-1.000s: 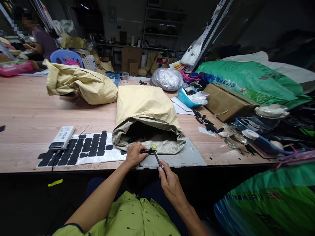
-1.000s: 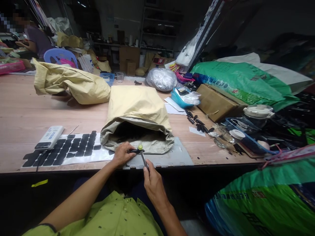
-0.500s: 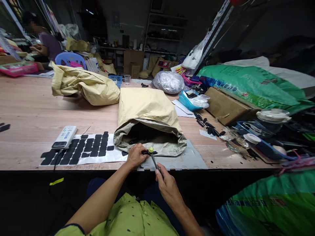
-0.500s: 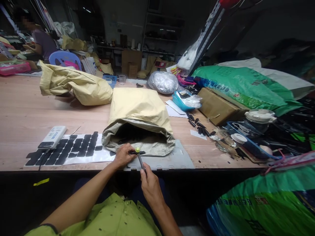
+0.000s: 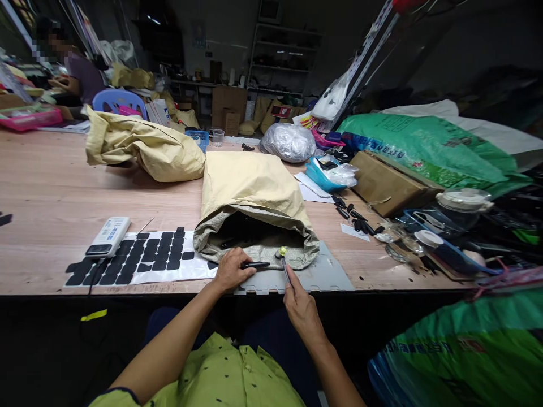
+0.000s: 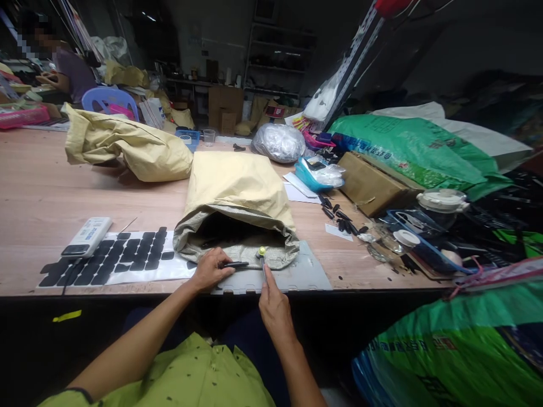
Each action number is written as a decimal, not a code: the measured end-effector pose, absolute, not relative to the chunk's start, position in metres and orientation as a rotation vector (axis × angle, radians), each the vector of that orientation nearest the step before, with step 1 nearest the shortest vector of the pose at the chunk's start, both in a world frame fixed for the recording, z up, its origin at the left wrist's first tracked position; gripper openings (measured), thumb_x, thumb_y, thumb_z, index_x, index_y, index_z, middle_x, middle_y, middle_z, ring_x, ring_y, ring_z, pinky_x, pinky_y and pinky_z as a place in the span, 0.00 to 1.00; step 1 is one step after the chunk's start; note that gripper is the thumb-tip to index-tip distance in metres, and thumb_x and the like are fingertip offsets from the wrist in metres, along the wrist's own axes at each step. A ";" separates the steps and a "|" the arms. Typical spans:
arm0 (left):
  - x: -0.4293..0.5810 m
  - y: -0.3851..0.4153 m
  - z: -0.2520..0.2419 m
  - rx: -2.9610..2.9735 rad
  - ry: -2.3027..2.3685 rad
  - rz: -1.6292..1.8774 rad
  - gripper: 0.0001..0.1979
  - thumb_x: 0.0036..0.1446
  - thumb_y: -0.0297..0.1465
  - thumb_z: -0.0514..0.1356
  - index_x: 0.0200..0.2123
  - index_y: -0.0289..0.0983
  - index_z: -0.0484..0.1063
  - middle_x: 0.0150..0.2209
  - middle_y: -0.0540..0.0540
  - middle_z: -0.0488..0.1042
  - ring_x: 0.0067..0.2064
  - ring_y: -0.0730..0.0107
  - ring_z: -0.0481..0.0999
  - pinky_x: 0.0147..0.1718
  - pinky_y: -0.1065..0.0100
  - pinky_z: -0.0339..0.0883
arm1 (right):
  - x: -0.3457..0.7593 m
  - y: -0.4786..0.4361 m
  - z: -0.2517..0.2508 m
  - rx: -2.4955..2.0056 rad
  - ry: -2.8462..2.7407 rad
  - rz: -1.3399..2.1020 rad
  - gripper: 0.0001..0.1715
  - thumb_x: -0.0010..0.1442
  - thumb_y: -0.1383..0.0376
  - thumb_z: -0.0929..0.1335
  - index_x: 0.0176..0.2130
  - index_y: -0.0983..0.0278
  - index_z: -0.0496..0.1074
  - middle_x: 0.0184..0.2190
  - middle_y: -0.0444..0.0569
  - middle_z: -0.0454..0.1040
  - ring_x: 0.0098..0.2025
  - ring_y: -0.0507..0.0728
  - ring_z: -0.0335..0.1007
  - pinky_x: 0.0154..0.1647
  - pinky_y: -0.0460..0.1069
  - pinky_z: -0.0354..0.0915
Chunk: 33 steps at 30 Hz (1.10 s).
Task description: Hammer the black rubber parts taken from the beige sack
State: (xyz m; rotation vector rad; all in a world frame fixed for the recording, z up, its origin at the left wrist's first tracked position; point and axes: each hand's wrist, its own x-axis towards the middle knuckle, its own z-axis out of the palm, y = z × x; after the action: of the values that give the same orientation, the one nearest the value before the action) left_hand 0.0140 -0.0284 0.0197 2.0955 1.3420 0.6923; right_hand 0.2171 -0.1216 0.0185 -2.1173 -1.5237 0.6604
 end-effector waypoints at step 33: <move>-0.011 -0.031 0.041 2.312 1.721 0.744 0.13 0.61 0.28 0.54 0.47 0.35 0.73 0.44 0.40 0.74 0.47 0.58 0.72 0.48 0.60 0.67 | 0.208 -0.130 0.009 -2.211 -1.603 0.453 0.31 0.68 0.59 0.54 0.68 0.57 0.54 0.25 0.48 0.75 0.25 0.56 0.72 0.29 0.46 0.61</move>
State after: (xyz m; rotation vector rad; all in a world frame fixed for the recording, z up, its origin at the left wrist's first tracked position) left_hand -0.0114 -0.0307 0.0414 2.3124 1.7215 0.7445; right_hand 0.2083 -0.1305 0.0093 -2.2107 -1.6031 0.4529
